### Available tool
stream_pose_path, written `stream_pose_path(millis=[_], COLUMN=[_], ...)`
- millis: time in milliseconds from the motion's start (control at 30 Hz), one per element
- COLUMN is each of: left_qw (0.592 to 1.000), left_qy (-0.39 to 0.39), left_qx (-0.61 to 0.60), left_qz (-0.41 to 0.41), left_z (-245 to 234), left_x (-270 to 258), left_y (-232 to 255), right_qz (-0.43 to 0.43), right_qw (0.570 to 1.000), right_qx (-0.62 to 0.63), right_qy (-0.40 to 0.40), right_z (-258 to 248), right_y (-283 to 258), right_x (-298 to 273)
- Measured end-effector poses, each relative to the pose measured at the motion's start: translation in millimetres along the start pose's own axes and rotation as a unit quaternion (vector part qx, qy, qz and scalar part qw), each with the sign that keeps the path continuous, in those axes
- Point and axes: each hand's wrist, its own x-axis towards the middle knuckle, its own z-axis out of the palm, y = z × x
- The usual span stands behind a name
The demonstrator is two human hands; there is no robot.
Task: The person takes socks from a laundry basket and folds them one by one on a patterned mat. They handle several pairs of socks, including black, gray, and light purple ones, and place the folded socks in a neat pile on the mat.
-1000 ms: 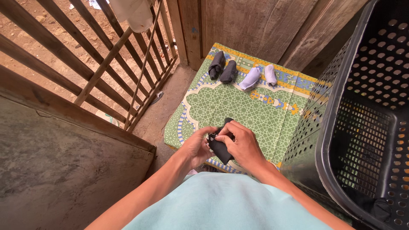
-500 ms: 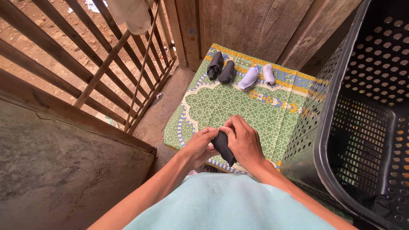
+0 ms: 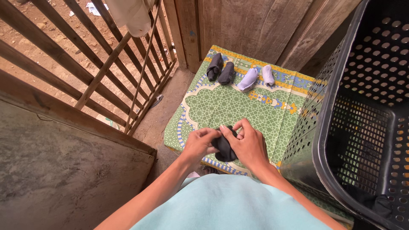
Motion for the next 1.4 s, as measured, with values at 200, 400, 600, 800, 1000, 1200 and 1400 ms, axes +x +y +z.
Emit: stream_pose_path(millis=[200, 400, 600, 800, 1000, 1200, 1400], left_qw=[0.996, 0.96, 0.945, 0.897, 0.895, 0.899, 0.92], left_qy=[0.077, 0.05, 0.016, 0.013, 0.058, 0.076, 0.004], left_qx=[-0.025, -0.27, -0.295, -0.336, -0.408, -0.424, -0.391], left_qz=[0.044, -0.053, -0.14, -0.288, -0.171, -0.081, -0.024], left_z=[-3.6, -7.1, -12.8, -17.7, -42.4, -39.4, -26.9], left_x=[12.9, 10.9, -0.3, 9.3, 60.0, 118.0, 127.8], left_y=[-11.2, -5.4, 22.1, 10.1, -22.3, -7.8, 47.9], right_qz=[0.145, 0.027, -0.043, -0.19, -0.022, 0.002, -0.193], right_qw=[0.971, 0.979, 0.981, 0.963, 0.944, 0.942, 0.977], right_qx=[0.138, 0.156, 0.168, 0.154, 0.248, 0.18, 0.032], right_qy=[-0.13, -0.125, -0.086, -0.113, -0.217, -0.285, -0.084], right_z=[4.0, 22.3, 28.1, 20.5, 17.4, 15.5, 1.5], right_y=[-1.1, 16.3, 28.6, 24.9, 16.1, 16.9, 39.2], right_x=[-4.1, 7.3, 6.0, 4.9, 0.1, -14.1, -21.8])
